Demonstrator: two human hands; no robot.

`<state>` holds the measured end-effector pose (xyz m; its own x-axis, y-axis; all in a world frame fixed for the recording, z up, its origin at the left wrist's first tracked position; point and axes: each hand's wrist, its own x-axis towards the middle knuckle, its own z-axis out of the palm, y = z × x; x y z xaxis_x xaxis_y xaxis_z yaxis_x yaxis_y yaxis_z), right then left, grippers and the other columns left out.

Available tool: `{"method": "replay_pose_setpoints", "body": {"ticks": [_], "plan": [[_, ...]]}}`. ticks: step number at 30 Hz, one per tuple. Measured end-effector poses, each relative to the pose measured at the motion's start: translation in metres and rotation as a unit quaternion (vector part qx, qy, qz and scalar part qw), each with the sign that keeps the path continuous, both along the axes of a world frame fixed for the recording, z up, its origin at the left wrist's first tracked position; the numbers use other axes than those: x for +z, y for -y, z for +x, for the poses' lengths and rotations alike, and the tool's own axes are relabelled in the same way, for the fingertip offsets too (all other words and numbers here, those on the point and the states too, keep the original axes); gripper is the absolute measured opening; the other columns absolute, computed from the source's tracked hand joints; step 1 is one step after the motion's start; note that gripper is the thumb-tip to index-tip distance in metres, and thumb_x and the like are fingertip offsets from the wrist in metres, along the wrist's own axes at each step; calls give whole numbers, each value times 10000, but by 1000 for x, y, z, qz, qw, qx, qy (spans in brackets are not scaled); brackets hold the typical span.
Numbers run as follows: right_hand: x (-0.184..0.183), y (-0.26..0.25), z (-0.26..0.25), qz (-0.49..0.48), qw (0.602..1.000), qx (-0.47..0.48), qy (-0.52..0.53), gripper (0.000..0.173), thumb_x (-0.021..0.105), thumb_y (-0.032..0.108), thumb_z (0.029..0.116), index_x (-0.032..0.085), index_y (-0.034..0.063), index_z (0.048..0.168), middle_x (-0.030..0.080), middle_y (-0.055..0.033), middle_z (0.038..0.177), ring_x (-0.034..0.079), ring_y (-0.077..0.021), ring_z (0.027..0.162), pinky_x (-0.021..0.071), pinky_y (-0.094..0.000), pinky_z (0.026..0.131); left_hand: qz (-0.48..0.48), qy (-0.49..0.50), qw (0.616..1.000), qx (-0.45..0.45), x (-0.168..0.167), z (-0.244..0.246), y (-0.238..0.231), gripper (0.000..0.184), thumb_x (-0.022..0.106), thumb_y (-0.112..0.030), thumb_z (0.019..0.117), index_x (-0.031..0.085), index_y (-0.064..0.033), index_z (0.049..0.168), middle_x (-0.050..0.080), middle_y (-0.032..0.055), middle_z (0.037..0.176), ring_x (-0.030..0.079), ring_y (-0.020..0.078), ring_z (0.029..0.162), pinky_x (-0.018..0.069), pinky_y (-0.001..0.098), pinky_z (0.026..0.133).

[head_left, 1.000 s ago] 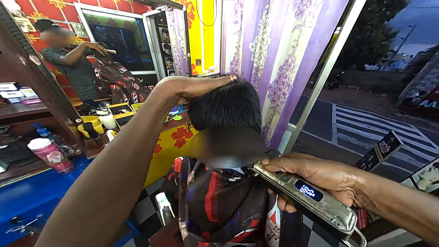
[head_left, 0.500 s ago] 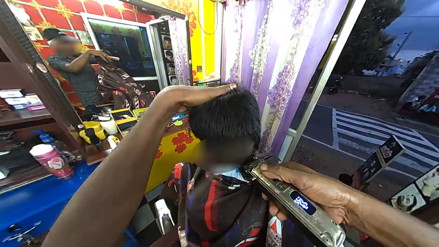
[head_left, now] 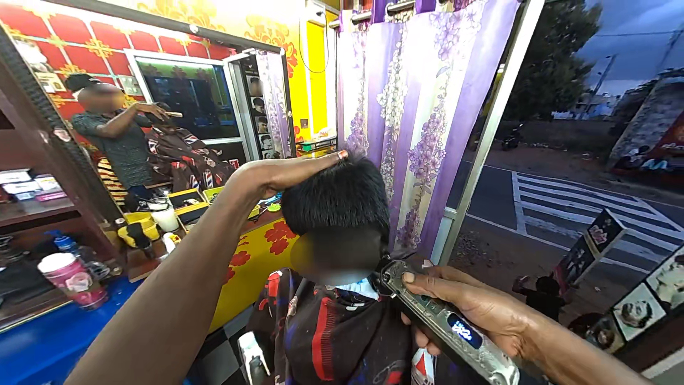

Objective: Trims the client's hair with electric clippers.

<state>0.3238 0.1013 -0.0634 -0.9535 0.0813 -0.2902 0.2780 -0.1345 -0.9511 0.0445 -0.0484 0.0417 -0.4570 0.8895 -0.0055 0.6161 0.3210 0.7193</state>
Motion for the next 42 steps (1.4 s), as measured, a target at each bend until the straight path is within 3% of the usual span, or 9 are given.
{"method": "replay_pose_setpoints", "body": {"ticks": [4,11,17,27,29,32,35,39,42], "plan": [[-3,-14,-6,-51,998,25,31,380,422,438,1084,622,120,1136,697,-77,968,718,-158,732,630,-287,645,7,7,1000,4,0,1,3,688,236,-689,1021,589,-209,1364,668,49,1236,638,184,1140,513,475,969],[-15,-20,-17,-48,996,36,-58,334,472,406,1066,633,115,1098,714,-85,958,727,-173,741,637,-306,661,18,9,1000,4,-3,-2,2,685,241,-669,1030,636,-172,1287,697,53,1134,671,177,1044,553,448,903],[-21,-20,-21,-48,990,45,-124,316,523,397,1044,643,105,1067,722,-93,968,738,-196,760,648,-344,690,13,18,1000,16,-3,0,2,687,258,-685,1020,641,-175,1275,698,48,1137,670,174,1052,548,445,914],[3,-23,-27,-44,987,33,-149,326,481,376,1060,627,84,1065,726,-106,952,737,-187,749,644,-319,690,17,11,999,32,-4,1,-1,685,280,-685,1019,641,-167,1285,700,55,1144,669,183,1062,542,457,928],[8,-24,-29,-46,986,33,-155,335,491,389,1057,631,86,1073,724,-113,952,737,-186,752,641,-314,695,16,3,999,33,-4,3,-1,680,269,-685,1019,662,-170,1227,705,39,1088,676,159,1012,555,425,887],[1,-28,-34,-96,971,42,-215,355,565,430,1025,658,93,1090,713,-117,990,733,-182,786,639,-313,728,12,7,999,31,-4,3,0,686,262,-685,1020,648,-168,1254,698,39,1110,669,155,1034,548,428,905],[-24,-36,-32,-187,935,66,-295,451,664,465,970,618,111,1246,676,-138,1129,717,-234,908,620,-393,837,19,11,999,43,-4,4,-1,689,272,-703,1010,659,-179,1232,707,25,1086,676,143,1015,558,414,890],[-42,-56,-11,-157,959,59,-229,417,662,478,969,670,111,1168,719,-139,1107,736,-205,800,638,-342,705,23,29,998,47,-8,0,-2,681,267,-694,1015,618,-191,1311,696,29,1145,668,150,1058,555,422,919],[-43,-81,-3,-116,969,44,-212,414,631,488,984,660,121,1172,707,-136,1086,724,-199,782,635,-336,677,24,19,998,61,-9,-1,-2,685,264,-698,1011,652,-188,1251,708,19,1088,680,137,1010,569,399,877]]}}
